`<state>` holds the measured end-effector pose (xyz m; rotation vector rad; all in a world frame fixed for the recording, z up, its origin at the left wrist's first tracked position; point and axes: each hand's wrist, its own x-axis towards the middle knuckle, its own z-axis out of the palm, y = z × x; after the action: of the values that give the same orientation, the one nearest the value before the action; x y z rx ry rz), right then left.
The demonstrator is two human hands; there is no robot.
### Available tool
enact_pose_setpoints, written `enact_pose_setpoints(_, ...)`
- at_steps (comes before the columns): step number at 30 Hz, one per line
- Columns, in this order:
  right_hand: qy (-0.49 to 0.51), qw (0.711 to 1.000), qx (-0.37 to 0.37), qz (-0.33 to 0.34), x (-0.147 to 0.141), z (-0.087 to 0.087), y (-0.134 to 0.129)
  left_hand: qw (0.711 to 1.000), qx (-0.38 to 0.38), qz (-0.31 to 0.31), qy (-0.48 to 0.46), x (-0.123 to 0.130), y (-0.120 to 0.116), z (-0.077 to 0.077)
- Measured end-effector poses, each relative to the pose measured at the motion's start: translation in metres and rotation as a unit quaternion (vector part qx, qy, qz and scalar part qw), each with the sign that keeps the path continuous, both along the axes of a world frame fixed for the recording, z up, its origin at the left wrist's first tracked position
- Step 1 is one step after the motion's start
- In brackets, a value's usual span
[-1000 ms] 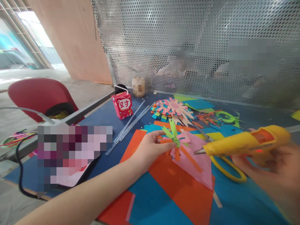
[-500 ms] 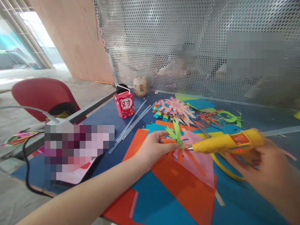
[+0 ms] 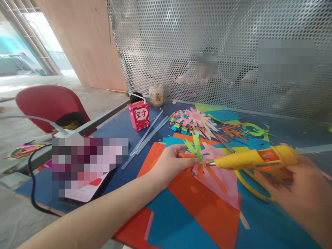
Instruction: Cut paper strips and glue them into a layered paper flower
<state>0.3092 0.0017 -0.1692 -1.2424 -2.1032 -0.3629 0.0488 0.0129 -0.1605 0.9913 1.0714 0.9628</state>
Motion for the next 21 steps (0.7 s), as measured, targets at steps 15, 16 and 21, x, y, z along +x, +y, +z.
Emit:
enact_pose_setpoints(15,0.002,0.998,0.037,-0.054,-0.002,-0.0019,-0.0025,0.999,-0.006,0.024,0.026,-0.001,0.0029,-0.0026)
enact_pose_setpoints(16,-0.007,0.998,0.044,-0.045,-0.0031,-0.0017,-0.0031,1.0,0.0,0.019,0.024,-0.0011,0.0027,-0.0026)
enact_pose_setpoints(21,-0.031,0.996,0.079,-0.014,-0.0028,-0.0007,-0.0035,0.999,0.001,0.024,0.042,-0.0018,0.0029,-0.0026)
